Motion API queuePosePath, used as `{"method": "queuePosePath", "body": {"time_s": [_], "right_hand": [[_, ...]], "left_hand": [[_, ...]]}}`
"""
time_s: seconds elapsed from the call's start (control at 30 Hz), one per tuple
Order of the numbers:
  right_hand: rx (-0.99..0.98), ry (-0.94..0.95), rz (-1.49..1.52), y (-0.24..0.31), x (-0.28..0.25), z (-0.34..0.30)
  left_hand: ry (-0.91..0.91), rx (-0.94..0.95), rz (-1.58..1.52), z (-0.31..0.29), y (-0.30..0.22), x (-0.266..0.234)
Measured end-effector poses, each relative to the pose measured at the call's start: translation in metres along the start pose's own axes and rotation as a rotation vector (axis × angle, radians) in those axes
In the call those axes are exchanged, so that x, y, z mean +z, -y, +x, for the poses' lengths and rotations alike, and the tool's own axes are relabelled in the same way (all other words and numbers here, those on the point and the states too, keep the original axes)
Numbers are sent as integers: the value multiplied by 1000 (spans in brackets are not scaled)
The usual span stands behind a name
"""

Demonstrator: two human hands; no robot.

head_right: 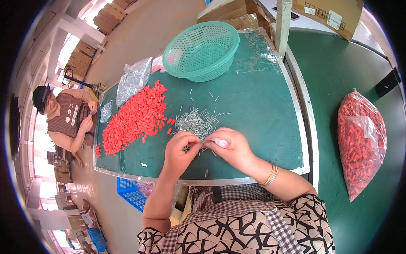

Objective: The person packs plastic anchors and metal pins into plastic bags by hand on a workstation table.

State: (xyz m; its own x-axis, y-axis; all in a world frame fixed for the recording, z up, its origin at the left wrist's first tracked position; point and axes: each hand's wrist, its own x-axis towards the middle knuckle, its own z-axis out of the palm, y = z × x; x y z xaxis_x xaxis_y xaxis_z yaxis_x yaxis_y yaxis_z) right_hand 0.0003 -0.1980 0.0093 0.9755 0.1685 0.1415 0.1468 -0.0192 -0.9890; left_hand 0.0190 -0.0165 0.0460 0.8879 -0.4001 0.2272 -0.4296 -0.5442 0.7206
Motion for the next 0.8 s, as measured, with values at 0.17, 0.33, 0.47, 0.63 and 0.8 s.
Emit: {"method": "queuePosePath", "body": {"time_s": [0.17, 0.33, 0.47, 0.63, 0.8], "right_hand": [[-52, -58, 5, -8, 1, 0], [-15, -59, -90, -4, 1, 1], [107, -71, 9, -7, -1, 1], [78, -46, -29, -7, 1, 1], [-94, -54, -85, -12, 7, 2]], "left_hand": [[-15, -3, -10, 1, -3, 7], [-4, -98, -99, 1, -2, 9], [-30, -179, -184, -1, 2, 4], [-58, -206, -245, -6, 8, 3], [-37, -157, -165, -5, 3, 10]]}}
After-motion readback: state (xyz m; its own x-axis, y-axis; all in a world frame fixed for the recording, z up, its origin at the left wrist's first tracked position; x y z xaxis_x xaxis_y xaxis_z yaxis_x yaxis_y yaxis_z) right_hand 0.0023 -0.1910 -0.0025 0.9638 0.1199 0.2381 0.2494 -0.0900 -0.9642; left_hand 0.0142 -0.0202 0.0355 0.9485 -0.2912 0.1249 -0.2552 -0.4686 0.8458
